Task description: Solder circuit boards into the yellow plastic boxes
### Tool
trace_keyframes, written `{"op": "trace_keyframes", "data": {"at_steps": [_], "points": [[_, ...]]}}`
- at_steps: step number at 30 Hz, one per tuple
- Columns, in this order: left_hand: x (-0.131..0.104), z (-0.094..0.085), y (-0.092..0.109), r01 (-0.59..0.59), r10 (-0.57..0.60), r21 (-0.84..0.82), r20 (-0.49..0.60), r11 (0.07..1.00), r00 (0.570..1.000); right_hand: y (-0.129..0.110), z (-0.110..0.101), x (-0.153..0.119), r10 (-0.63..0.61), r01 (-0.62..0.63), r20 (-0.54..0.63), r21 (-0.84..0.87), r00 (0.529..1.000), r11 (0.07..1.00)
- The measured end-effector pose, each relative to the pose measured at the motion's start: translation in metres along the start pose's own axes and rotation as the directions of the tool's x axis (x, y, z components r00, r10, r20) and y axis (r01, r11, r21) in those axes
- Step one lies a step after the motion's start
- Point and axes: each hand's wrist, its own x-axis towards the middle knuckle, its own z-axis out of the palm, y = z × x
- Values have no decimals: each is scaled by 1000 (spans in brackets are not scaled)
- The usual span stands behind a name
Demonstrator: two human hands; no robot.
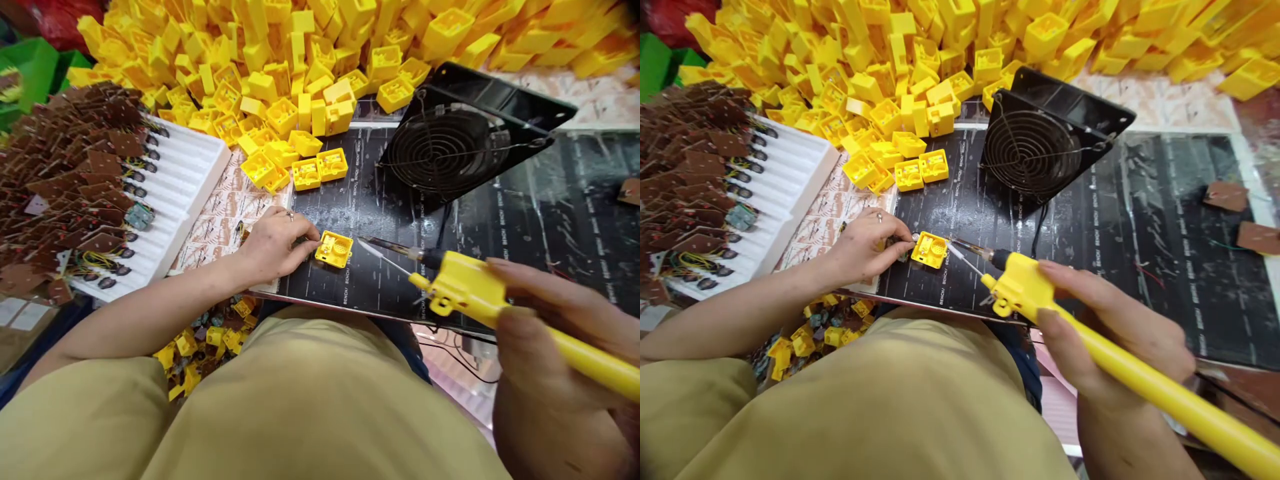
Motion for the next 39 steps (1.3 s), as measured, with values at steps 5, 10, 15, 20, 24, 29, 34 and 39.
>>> {"op": "trace_keyframes", "data": {"at_steps": [5, 10, 15, 20, 24, 29, 34, 39], "points": [[7, 8, -3, -55, 57, 120, -7, 991, 998, -21, 10, 9, -56, 48, 100, 87, 993, 995], [7, 7, -5, -84, 89, 108, -42, 991, 995, -23, 15, 21, -347, 322, 143, 170, 927, 931], [0, 0, -4, -86, 84, 19, 60, 996, 995, -26, 9, 23, -314, 277, 231, 179, 921, 944], [-2, 0, -3, -85, 77, 75, 106, 994, 991, -30, 4, 29, -341, 287, 296, 211, 892, 934], [-1, 1, -2, -125, 117, 91, 89, 988, 989, -36, 7, 37, -419, 366, 302, 218, 857, 905], [0, -1, 0, -177, 164, 147, 95, 973, 982, -37, 9, 44, -568, 552, 283, 143, 773, 822], [1, -3, 2, -184, 168, 168, 107, 968, 980, -28, -2, 40, -480, 452, 289, 162, 828, 877], [3, -4, 2, -188, 168, 180, 121, 966, 978, -26, -6, 33, -423, 389, 286, 169, 860, 906]]}}
